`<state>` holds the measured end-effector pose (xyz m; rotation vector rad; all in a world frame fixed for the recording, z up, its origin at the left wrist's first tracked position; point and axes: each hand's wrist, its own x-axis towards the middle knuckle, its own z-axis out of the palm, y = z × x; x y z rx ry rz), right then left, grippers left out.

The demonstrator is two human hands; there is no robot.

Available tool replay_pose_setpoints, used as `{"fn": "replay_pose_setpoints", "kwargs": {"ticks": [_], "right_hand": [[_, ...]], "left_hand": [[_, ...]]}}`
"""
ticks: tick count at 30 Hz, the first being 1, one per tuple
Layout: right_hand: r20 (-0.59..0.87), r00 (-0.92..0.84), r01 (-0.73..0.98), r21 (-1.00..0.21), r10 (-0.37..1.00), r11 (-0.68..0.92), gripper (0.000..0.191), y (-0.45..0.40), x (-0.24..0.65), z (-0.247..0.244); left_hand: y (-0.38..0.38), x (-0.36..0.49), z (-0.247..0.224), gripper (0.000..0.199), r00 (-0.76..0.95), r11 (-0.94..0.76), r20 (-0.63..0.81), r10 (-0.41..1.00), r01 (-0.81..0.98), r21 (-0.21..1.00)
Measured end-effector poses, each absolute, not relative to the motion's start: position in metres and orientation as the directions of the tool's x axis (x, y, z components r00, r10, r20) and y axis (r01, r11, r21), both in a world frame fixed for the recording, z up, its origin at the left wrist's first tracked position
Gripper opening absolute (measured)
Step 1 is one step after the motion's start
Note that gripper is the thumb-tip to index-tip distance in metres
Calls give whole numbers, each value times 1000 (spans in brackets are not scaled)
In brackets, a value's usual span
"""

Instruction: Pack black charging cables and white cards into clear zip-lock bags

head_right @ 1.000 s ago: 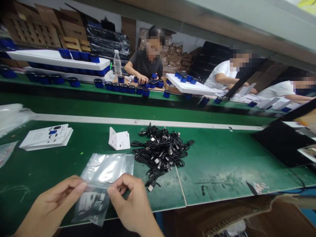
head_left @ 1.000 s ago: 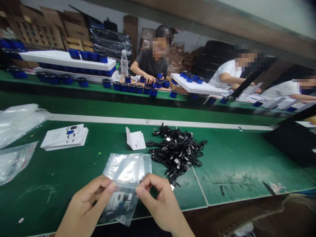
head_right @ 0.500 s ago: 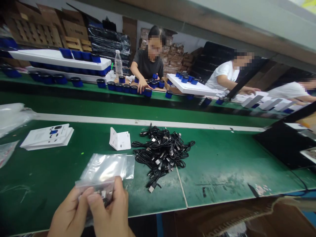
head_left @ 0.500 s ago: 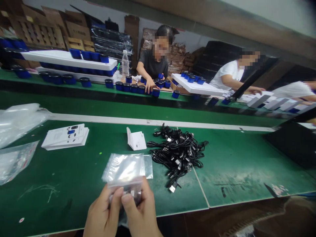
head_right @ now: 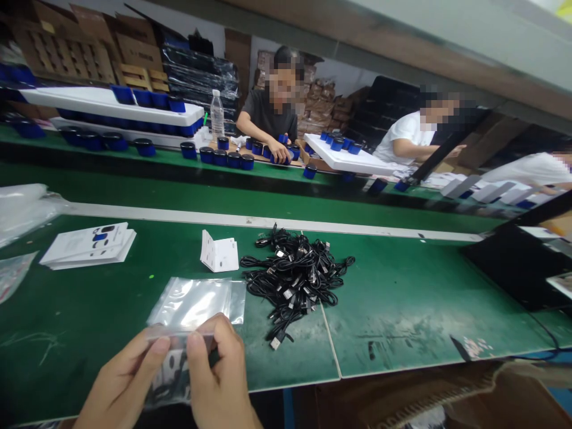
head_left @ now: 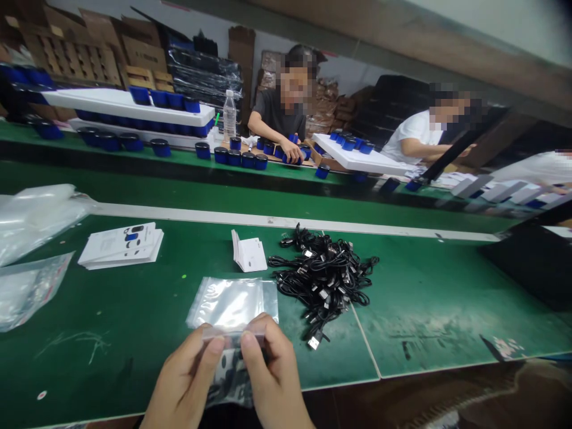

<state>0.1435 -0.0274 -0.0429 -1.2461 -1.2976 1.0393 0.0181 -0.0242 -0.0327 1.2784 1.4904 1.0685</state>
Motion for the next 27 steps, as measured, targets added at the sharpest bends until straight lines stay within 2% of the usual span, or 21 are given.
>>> {"fn": "replay_pose_setpoints", "kwargs": {"ticks": [3,8,13,17,22,25,27], "right_hand": [[130,-6,39,-991,991,130,21,-22,153,-34],[124,0,-47,-991,992,124,21,-21,154,-32],[157,-16,36,-987,987,158,22,-21,153,-31],[132,-62,118,-983,989,138,24,-21,153,-30],[205,-50,228,-951,978,211,24,-25,148,-31],[155,-106,271,-946,982,178,25,-29,146,-28],[97,-223,296,-941,970,162,25,-30,146,-24]], "left_hand": [[-20,12,-27,27,-32,222,-220,975,148,964],[-14,1,-25,33,129,210,-237,963,193,959],[-16,3,-22,28,35,180,-191,981,204,962],[-18,9,-17,24,42,195,-206,978,179,964],[-19,11,-16,23,-14,170,-171,985,218,961],[-21,-1,-23,19,-66,136,-123,990,265,955],[-24,-19,-31,15,-67,130,-116,991,270,954]]}}
